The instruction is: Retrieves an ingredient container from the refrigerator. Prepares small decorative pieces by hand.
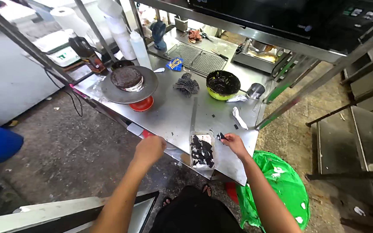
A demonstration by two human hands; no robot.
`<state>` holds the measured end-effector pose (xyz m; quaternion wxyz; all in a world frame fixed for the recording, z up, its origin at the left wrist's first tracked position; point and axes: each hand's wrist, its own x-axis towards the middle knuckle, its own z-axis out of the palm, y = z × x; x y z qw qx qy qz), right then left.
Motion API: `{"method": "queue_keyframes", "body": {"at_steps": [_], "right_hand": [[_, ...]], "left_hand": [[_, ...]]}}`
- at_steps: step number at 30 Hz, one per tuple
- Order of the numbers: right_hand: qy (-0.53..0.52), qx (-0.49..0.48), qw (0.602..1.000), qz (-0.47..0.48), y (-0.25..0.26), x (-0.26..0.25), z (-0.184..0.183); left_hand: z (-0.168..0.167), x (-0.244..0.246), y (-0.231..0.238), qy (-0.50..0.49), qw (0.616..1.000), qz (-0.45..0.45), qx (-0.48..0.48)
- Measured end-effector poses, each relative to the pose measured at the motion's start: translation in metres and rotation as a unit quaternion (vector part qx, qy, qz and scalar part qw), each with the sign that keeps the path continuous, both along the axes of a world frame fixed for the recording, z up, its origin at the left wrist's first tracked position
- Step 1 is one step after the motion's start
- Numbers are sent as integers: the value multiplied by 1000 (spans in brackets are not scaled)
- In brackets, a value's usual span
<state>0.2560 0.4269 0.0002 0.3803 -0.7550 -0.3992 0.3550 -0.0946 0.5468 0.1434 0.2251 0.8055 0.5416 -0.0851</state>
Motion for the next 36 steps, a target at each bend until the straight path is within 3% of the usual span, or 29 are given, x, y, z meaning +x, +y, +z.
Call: {"method": "queue_keyframes", "body": {"at_steps": [3, 6, 10, 13, 23, 29, 36], "right_hand": [[126, 93, 987, 27, -7, -49, 70], [159, 168, 969, 85, -17, -94, 126], [142, 244, 951, 128, -13, -130, 155], [106, 271, 947, 137, -9, -146, 165], [2, 345, 929, 133, -5, -164, 165], [-18, 365, 921, 134, -9, -166, 167], [-46, 374, 917, 133, -14, -164, 169]], "left_hand": [[9, 2, -6, 4, 999, 30, 18], [17, -2, -15, -124, 988, -14, 95], [31, -3, -31, -425, 887, -124, 133], [38, 0, -39, -534, 824, -141, 125], [34, 7, -50, -585, 775, -53, 232], [33, 8, -51, -594, 742, -96, 294], [38, 7, -53, -561, 748, -130, 329]]}}
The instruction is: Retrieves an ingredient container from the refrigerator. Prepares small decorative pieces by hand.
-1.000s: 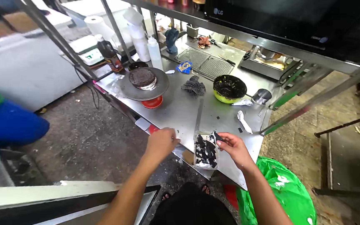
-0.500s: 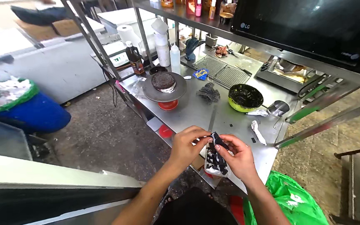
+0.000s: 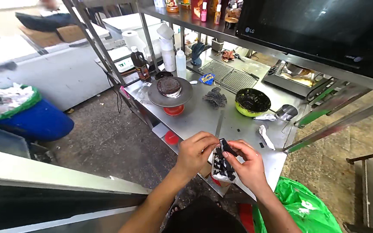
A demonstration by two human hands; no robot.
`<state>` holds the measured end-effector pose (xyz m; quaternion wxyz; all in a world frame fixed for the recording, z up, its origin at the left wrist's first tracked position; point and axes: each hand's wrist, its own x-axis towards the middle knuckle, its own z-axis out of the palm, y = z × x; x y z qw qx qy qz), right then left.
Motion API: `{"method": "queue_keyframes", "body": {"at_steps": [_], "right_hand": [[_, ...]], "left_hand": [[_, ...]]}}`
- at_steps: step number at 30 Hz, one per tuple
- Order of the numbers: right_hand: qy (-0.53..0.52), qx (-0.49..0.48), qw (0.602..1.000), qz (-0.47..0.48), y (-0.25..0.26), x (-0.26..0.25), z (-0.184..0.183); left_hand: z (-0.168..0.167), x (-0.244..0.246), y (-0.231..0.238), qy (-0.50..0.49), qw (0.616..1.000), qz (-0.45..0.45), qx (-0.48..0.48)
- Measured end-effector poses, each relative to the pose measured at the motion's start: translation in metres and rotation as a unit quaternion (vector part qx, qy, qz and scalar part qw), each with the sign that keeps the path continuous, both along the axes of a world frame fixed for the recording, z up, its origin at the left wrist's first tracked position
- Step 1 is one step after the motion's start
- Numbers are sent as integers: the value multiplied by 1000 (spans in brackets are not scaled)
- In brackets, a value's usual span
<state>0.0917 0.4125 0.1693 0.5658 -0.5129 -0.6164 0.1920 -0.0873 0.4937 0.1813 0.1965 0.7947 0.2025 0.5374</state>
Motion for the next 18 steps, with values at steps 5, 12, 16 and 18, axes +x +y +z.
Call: {"method": "queue_keyframes", "body": {"at_steps": [5, 12, 16, 18], "right_hand": [[-25, -1, 1000, -15, -3, 2, 0], [48, -48, 998, 5, -7, 0, 2], [113, -79, 990, 18, -8, -4, 8], [133, -82, 988, 19, -7, -5, 10]], "left_hand": [[6, 1, 0, 109, 992, 51, 49], [4, 3, 2, 150, 983, 36, 100], [-3, 4, 6, 124, 983, 23, 135], [-6, 3, 7, 88, 987, 18, 132]]}}
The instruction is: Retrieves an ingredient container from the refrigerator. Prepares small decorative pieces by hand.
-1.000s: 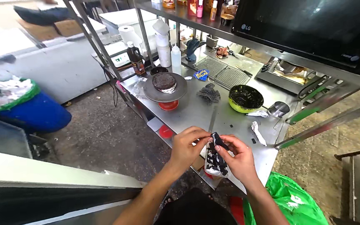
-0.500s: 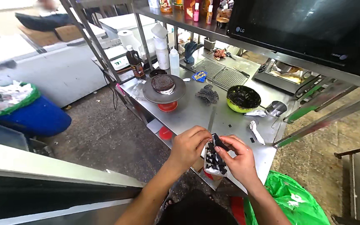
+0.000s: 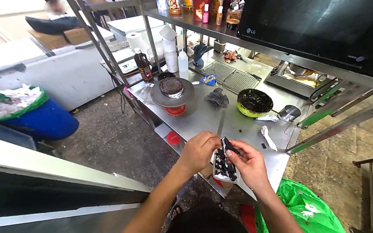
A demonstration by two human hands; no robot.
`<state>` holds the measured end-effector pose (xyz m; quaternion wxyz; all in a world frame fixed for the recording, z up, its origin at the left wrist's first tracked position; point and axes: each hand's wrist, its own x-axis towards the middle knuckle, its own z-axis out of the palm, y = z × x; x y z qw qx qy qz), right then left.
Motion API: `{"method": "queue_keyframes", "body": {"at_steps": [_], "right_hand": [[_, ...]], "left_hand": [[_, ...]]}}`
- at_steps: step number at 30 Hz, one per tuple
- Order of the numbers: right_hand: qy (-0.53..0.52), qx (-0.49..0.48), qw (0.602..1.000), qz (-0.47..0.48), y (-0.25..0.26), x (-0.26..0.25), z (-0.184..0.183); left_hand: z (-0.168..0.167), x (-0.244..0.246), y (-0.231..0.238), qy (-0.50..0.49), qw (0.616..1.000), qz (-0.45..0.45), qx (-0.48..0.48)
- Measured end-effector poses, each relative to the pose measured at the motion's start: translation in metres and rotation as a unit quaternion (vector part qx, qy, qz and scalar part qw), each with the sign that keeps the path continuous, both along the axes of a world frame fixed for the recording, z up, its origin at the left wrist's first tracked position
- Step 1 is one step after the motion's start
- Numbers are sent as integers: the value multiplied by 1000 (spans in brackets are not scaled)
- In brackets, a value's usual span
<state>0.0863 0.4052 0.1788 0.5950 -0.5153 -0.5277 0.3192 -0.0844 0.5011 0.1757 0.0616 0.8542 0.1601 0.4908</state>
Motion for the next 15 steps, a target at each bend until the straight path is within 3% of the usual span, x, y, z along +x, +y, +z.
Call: {"method": "queue_keyframes", "body": {"at_steps": [4, 15], "right_hand": [[40, 2, 999, -2, 2, 1, 4], [70, -24, 997, 16, 10, 2, 5]], "left_hand": [[-1, -4, 3, -39, 999, -14, -35], [-5, -9, 11, -12, 998, 4, 62]]}}
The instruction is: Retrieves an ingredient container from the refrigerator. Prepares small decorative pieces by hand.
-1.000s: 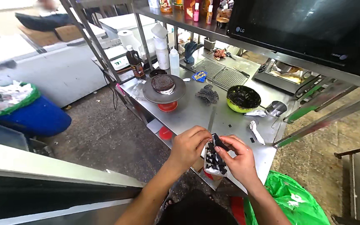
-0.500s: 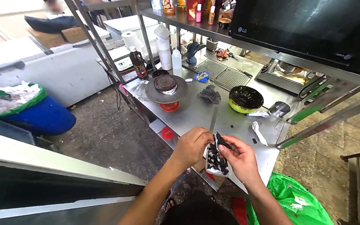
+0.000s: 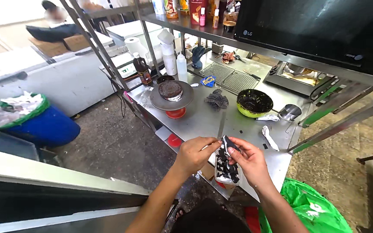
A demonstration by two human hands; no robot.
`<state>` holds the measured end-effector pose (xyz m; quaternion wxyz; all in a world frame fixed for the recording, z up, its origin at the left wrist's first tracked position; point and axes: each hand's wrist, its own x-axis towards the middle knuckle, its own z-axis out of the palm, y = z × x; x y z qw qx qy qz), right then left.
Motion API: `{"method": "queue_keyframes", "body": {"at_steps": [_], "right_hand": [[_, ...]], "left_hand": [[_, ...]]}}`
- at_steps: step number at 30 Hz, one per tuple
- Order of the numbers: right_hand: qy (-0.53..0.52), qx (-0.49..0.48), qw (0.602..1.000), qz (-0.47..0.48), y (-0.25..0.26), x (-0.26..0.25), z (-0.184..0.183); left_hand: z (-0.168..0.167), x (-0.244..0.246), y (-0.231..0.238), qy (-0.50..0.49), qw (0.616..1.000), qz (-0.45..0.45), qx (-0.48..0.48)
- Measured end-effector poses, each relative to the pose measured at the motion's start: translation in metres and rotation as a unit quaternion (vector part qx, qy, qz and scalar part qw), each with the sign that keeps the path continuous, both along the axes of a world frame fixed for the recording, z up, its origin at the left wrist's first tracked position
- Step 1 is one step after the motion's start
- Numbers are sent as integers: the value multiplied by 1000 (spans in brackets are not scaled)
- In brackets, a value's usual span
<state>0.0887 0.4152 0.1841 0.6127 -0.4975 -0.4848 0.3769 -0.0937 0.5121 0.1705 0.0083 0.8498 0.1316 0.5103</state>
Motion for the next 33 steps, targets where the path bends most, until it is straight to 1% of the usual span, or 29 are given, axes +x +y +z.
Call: {"method": "queue_keyframes", "body": {"at_steps": [8, 13, 19, 22, 24, 26, 28, 30, 33], "right_hand": [[-20, -42, 999, 9, 6, 1, -2], [-35, -72, 997, 12, 11, 2, -5], [-58, -81, 994, 36, 18, 4, -12], [-73, -89, 992, 43, 22, 5, -11], [-101, -91, 989, 55, 25, 6, -13], [-145, -92, 981, 89, 28, 7, -17], [-158, -95, 976, 113, 29, 3, -20], [-138, -90, 981, 104, 31, -1, -22], [-74, -93, 988, 102, 33, -1, -18]], "left_hand": [[-4, -8, 8, 52, 997, 19, 55], [-5, -10, 14, 92, 994, 26, 49], [-11, -8, 21, 125, 990, 43, 47], [-14, -6, 23, 148, 987, 53, 19], [-17, -5, 24, 158, 986, 50, 0], [-19, -5, 25, 151, 987, 49, -11], [-20, -6, 27, 124, 990, 57, -27], [-17, -9, 30, 80, 992, 74, -59], [-10, -16, 31, 12, 989, 93, -116]]}}
